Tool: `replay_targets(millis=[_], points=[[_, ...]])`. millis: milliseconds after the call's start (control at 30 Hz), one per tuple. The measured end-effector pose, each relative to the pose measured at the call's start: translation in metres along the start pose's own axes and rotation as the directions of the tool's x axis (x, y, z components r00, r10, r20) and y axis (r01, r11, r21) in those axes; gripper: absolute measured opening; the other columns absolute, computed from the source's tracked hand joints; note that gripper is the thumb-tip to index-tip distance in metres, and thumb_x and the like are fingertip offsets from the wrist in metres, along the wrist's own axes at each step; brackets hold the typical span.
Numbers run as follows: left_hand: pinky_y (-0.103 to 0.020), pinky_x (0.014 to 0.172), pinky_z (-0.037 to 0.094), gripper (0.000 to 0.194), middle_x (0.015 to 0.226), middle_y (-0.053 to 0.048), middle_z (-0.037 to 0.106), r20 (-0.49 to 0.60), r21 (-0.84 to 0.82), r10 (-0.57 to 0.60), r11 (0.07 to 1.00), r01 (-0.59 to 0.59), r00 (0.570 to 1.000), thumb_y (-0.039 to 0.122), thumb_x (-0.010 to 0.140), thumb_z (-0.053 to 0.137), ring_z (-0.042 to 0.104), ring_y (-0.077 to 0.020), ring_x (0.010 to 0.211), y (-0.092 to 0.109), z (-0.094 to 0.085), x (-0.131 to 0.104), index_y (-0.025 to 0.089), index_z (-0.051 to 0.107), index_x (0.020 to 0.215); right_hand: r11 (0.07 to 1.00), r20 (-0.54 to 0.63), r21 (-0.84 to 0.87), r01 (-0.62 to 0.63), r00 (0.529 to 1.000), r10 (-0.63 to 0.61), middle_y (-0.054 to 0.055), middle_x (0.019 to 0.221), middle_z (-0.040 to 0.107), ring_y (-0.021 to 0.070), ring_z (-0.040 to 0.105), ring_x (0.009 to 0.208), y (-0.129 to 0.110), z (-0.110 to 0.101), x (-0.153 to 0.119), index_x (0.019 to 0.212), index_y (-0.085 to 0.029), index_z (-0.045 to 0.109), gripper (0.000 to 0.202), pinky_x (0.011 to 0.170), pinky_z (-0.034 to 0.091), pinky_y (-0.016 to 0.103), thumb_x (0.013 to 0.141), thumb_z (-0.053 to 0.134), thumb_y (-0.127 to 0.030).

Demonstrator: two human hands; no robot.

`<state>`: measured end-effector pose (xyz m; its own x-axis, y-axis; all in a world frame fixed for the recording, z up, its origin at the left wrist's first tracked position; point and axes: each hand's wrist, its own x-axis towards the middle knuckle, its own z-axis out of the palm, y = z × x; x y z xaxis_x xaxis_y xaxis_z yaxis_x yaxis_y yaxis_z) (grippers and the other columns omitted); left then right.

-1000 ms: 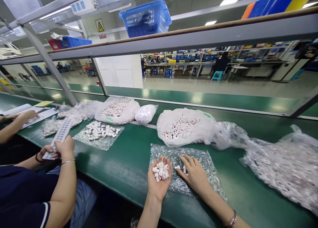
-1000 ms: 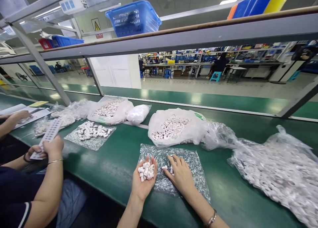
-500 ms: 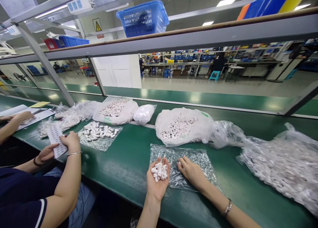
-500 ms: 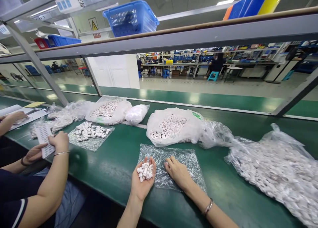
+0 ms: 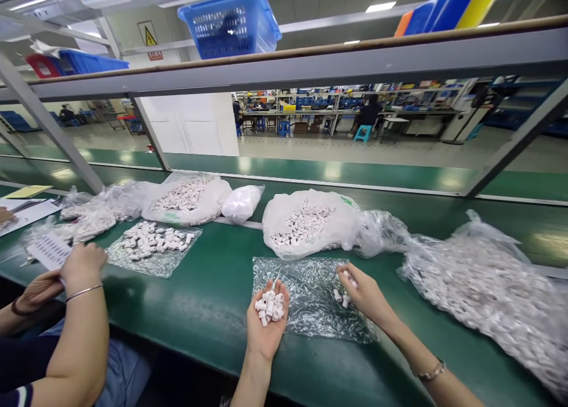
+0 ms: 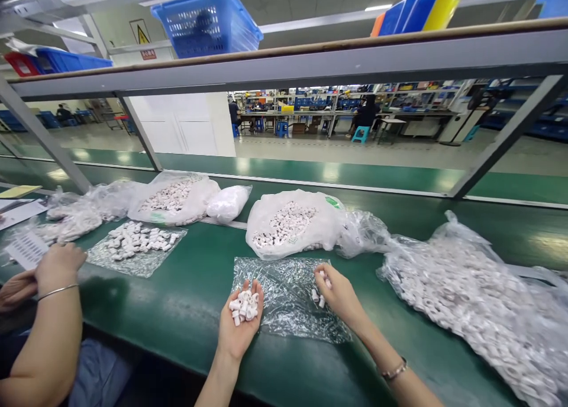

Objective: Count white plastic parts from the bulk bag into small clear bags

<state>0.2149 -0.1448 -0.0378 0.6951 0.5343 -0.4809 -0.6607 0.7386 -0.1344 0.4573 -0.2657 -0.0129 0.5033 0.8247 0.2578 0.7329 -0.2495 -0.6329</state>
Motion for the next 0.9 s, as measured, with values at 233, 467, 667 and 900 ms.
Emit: replay_targets(millis=[233, 467, 667, 900], points=[[-0.041, 0.097, 0.055, 0.025, 0.12, -0.015, 0.067, -0.015, 0.046, 0.006, 0.999, -0.005, 1.0, 0.016, 0.096, 0.046, 0.061, -0.0259, 0.118, -0.002, 0.002, -0.002, 0.01, 0.069, 0.107, 0.849, 0.153, -0.459, 0.261, 0.965, -0.214, 0.006, 0.093, 0.059, 0.0174, 0.062, 0.066, 0.018, 0.016, -0.042, 0.105, -0.022, 0.057, 0.031, 0.05, 0.041, 0.025, 0.103, 0.029, -0.035], [-0.042, 0.096, 0.055, 0.024, 0.124, -0.016, 0.065, -0.035, 0.021, 0.016, 1.0, -0.015, 0.999, 0.014, 0.095, 0.049, 0.058, -0.0292, 0.123, 0.001, -0.001, -0.013, 0.01, 0.068, 0.109, 0.797, 0.167, -0.511, 0.323, 0.947, -0.276, 0.009, 0.096, 0.059, 0.0171, 0.061, 0.063, 0.021, 0.026, -0.042, 0.102, -0.021, 0.053, 0.024, 0.045, 0.041, 0.024, 0.103, 0.032, -0.031], [-0.044, 0.098, 0.054, 0.027, 0.13, -0.017, 0.061, -0.03, -0.007, 0.048, 0.999, -0.048, 0.998, 0.013, 0.096, 0.049, 0.054, -0.03, 0.127, 0.009, 0.0, -0.023, 0.011, 0.066, 0.116, 0.81, 0.224, -0.468, 0.354, 0.934, -0.278, 0.007, 0.095, 0.056, 0.0141, 0.057, 0.057, 0.019, 0.019, -0.038, 0.098, -0.021, 0.049, 0.024, 0.046, 0.04, 0.024, 0.102, 0.026, -0.025], [-0.044, 0.099, 0.053, 0.028, 0.129, -0.018, 0.061, -0.03, -0.02, 0.062, 0.998, -0.063, 0.998, 0.014, 0.097, 0.047, 0.054, -0.0299, 0.127, 0.012, -0.008, -0.021, 0.01, 0.066, 0.116, 0.825, 0.165, -0.456, 0.334, 0.942, -0.291, 0.007, 0.088, 0.057, 0.0159, 0.056, 0.057, 0.019, 0.024, -0.041, 0.089, -0.021, 0.051, 0.028, 0.047, 0.039, 0.025, 0.102, 0.028, -0.031]])
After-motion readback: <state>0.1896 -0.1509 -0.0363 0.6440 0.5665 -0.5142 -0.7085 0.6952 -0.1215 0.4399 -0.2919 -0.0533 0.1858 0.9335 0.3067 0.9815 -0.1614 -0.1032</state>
